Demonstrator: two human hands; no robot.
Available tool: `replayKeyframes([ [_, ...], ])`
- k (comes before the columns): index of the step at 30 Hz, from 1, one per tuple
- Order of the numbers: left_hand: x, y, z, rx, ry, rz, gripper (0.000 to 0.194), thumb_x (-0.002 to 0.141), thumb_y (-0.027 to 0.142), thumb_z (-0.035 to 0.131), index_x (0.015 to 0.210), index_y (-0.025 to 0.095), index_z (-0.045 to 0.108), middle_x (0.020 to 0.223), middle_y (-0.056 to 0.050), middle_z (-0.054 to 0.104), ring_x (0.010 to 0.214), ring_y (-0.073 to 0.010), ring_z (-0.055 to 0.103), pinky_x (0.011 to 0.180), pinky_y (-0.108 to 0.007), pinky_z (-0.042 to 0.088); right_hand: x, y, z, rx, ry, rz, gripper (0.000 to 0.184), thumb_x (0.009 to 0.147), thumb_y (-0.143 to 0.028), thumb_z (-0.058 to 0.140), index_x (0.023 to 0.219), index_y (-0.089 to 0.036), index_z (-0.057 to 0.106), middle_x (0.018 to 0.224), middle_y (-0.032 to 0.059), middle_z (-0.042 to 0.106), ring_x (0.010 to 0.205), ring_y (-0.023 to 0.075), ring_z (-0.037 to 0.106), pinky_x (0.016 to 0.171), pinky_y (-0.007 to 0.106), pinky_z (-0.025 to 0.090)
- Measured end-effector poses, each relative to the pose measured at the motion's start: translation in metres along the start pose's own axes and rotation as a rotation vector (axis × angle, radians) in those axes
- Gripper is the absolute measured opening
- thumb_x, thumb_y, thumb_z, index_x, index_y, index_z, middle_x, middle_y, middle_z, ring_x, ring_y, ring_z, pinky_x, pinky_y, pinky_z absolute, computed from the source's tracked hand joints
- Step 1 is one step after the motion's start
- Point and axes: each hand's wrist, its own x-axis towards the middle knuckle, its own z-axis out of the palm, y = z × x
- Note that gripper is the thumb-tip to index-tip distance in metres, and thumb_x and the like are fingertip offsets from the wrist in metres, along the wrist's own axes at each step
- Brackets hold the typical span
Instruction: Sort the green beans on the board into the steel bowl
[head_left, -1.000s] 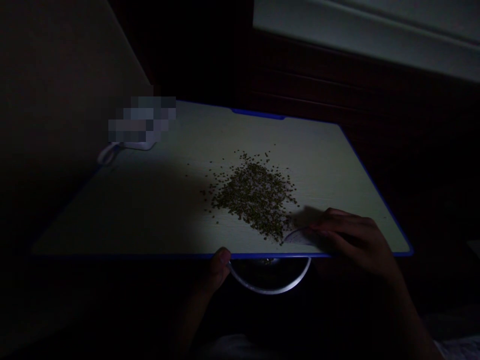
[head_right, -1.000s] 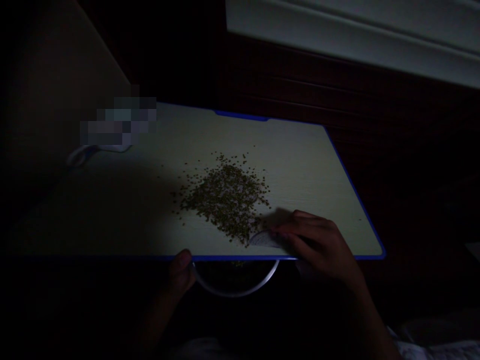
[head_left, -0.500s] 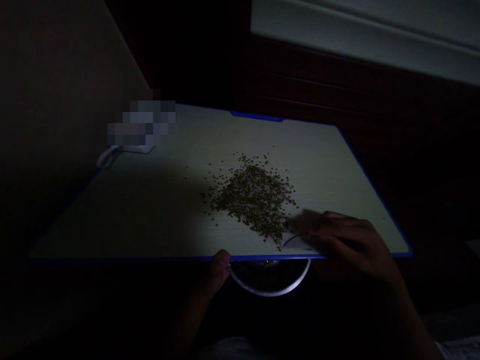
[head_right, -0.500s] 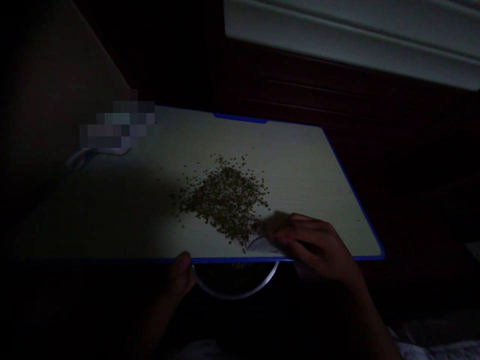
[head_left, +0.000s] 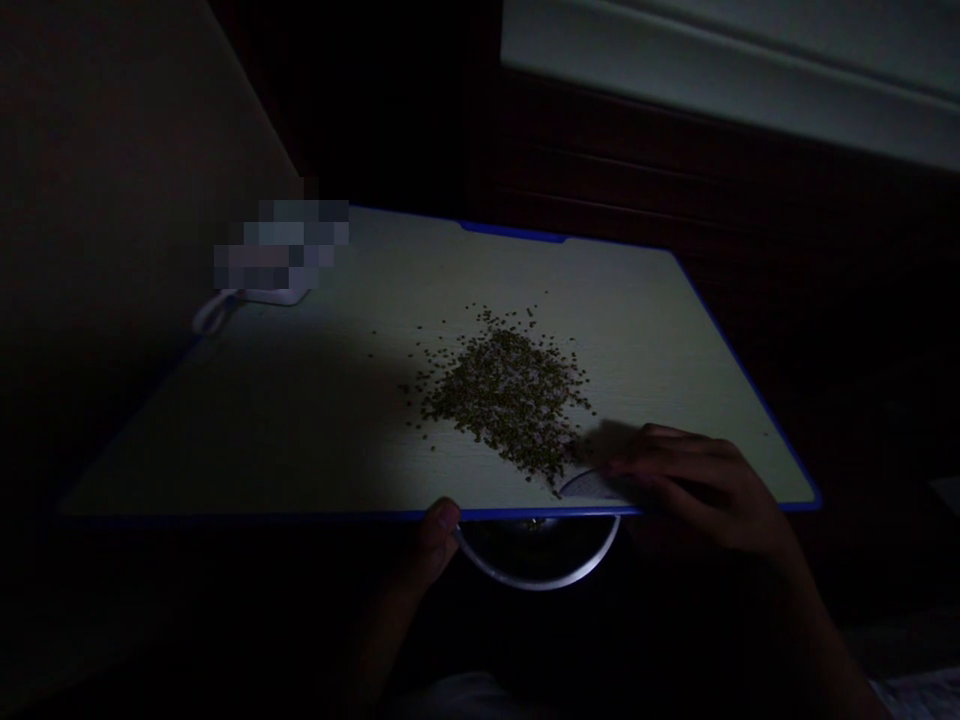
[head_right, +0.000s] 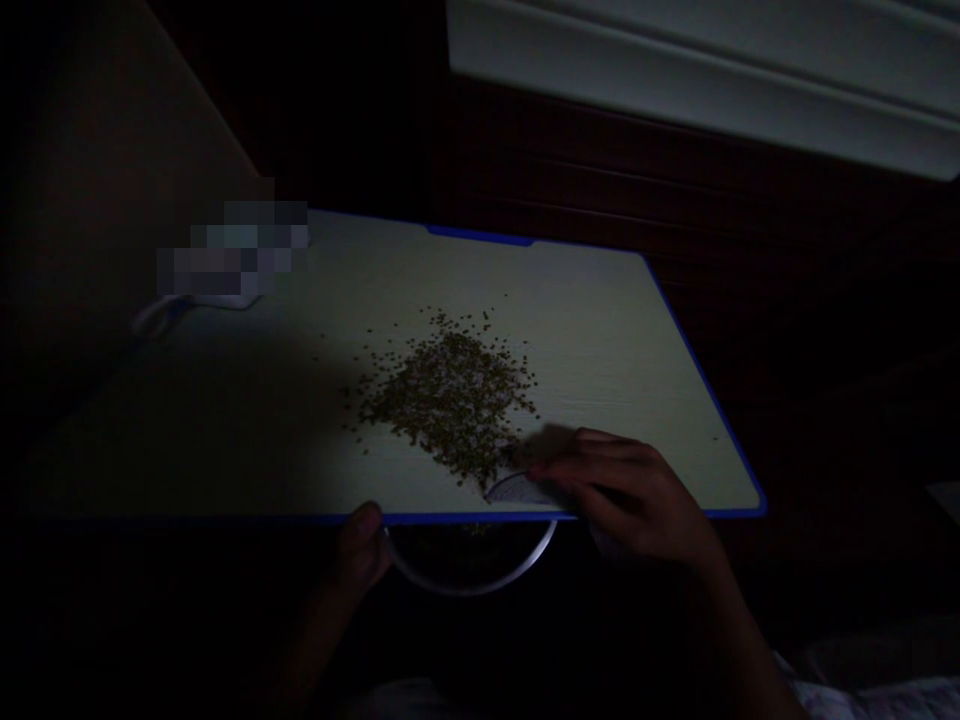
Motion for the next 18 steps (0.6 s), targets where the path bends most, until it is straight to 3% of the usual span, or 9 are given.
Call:
replayKeyframes([
  [4, -0.002, 0.005, 0.006, 0.054, -0.101, -0.059, 0.031, 0.045, 0.04, 0.077, 0.042, 0.027, 0.049, 0.042, -0.003, 0.05, 0.062, -0.0327, 0.061, 0.068, -0.051, 0.051, 0.001, 0.0, 0.001, 0.015, -0.012, 0.014, 0.031, 0.093, -0.014, 0.055, 0.119, -0.024, 0.068, 0.108, 0.0071, 0.075, 0.095, 0.0215, 0.068, 0.082, 0.038, 0.053],
  [9, -0.005, 0.01, 0.012, 0.102, -0.151, -0.052, 0.038, 0.043, 0.049, 0.079, 0.041, 0.027, 0.048, 0.043, -0.001, 0.052, 0.055, -0.0274, 0.059, 0.067, -0.048, 0.052, 0.0, 0.0, 0.001, 0.013, 0.0, -0.001, 0.031, 0.092, -0.013, 0.056, 0.119, -0.025, 0.068, 0.108, 0.0066, 0.075, 0.097, 0.0217, 0.068, 0.087, 0.04, 0.052],
  [14, -0.006, 0.011, 0.015, 0.104, -0.207, -0.061, 0.04, 0.044, 0.053, 0.078, 0.043, 0.027, 0.049, 0.053, -0.006, 0.064, 0.079, -0.0374, 0.067, 0.077, -0.052, 0.053, 0.0, 0.001, 0.0, 0.01, -0.034, -0.016, 0.032, 0.093, -0.014, 0.056, 0.12, -0.025, 0.067, 0.11, 0.0064, 0.074, 0.099, 0.0214, 0.068, 0.087, 0.039, 0.052],
  [18, -0.004, 0.008, 0.011, 0.127, -0.211, -0.048, 0.035, 0.048, 0.055, 0.075, 0.049, 0.026, 0.058, 0.053, -0.005, 0.064, 0.081, -0.0381, 0.068, 0.079, -0.053, 0.053, 0.0, 0.0, -0.001, 0.022, -0.042, -0.011, 0.031, 0.092, -0.013, 0.055, 0.118, -0.025, 0.068, 0.108, 0.0059, 0.075, 0.096, 0.0209, 0.069, 0.088, 0.039, 0.052],
])
